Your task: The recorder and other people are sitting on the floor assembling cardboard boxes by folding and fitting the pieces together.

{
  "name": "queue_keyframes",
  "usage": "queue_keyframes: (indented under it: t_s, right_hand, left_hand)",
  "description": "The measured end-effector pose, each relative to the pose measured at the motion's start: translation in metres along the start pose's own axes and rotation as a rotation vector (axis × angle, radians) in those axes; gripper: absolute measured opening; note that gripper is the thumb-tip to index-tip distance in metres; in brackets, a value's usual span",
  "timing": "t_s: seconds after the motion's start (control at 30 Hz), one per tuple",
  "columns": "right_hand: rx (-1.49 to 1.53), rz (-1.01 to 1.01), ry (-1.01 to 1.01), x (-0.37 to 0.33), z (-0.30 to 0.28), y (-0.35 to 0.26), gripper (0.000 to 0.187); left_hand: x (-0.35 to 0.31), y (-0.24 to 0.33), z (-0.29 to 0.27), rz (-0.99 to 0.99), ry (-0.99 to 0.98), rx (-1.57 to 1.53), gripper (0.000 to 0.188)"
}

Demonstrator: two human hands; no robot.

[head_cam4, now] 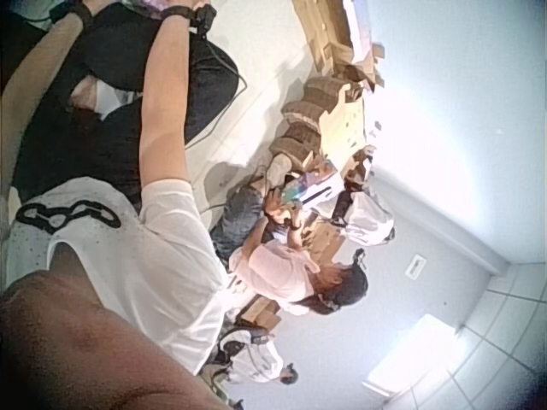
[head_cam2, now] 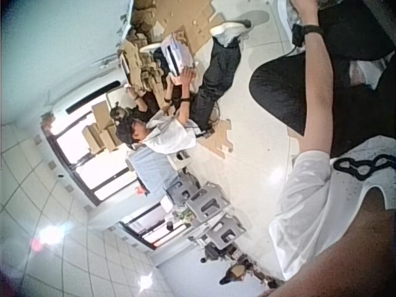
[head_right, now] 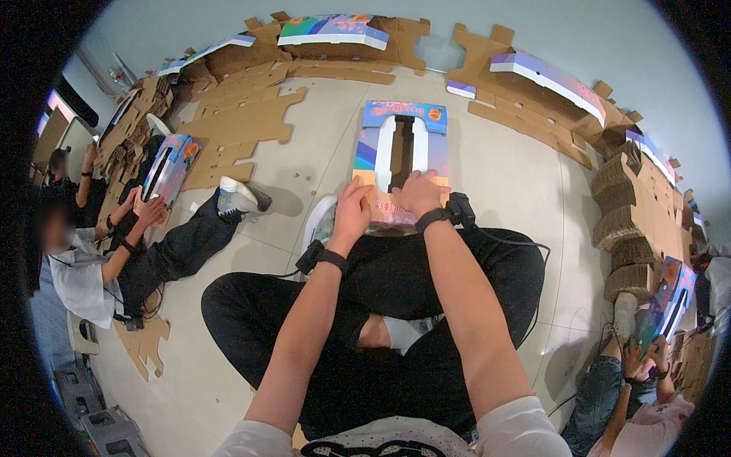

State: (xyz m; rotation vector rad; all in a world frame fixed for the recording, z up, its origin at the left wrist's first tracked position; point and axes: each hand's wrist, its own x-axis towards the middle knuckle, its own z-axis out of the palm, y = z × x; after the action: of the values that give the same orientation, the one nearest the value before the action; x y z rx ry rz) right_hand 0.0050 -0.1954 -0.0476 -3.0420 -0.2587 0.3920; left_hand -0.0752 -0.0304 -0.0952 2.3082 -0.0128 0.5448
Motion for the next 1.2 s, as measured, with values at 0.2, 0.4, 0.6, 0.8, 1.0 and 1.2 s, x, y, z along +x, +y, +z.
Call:
queue_keyframes:
  t_s: [0.2,0.4,0.6,0.8,1.0,1.2]
  right_hand:
    - [0.043,0.019,0.035,0.003,0.001,0.003,0.074]
    - [0.156,-0.208,0.018,-0.004,-0.013,-0.001,0.047]
    - [0.236,-0.361,-0.055,-0.012,-0.013,-0.003,0.061]
    - [0.027,-0.478,-0.052,-0.014,-0.016,-0.006,0.055]
    - [0.069,-0.39,0.053,-0.018,-0.013,-0.012,0.045]
    - [0.098,-0.23,0.01,-0.022,-0.021,-0.021,0.042]
  left_hand:
    - [-0.001,0.001,0.001,-0.018,-0.005,-0.005,0.035]
    - [-0.002,0.002,-0.002,-0.014,-0.038,0.028,0.036]
    - [-0.005,0.008,-0.002,0.04,-0.068,0.144,0.041]
    - [-0.009,0.015,0.0,0.065,-0.063,0.179,0.044]
    - [-0.006,0.015,0.0,0.006,-0.018,0.174,0.052]
    - [-0.006,0.013,-0.001,-0.002,-0.012,0.144,0.056]
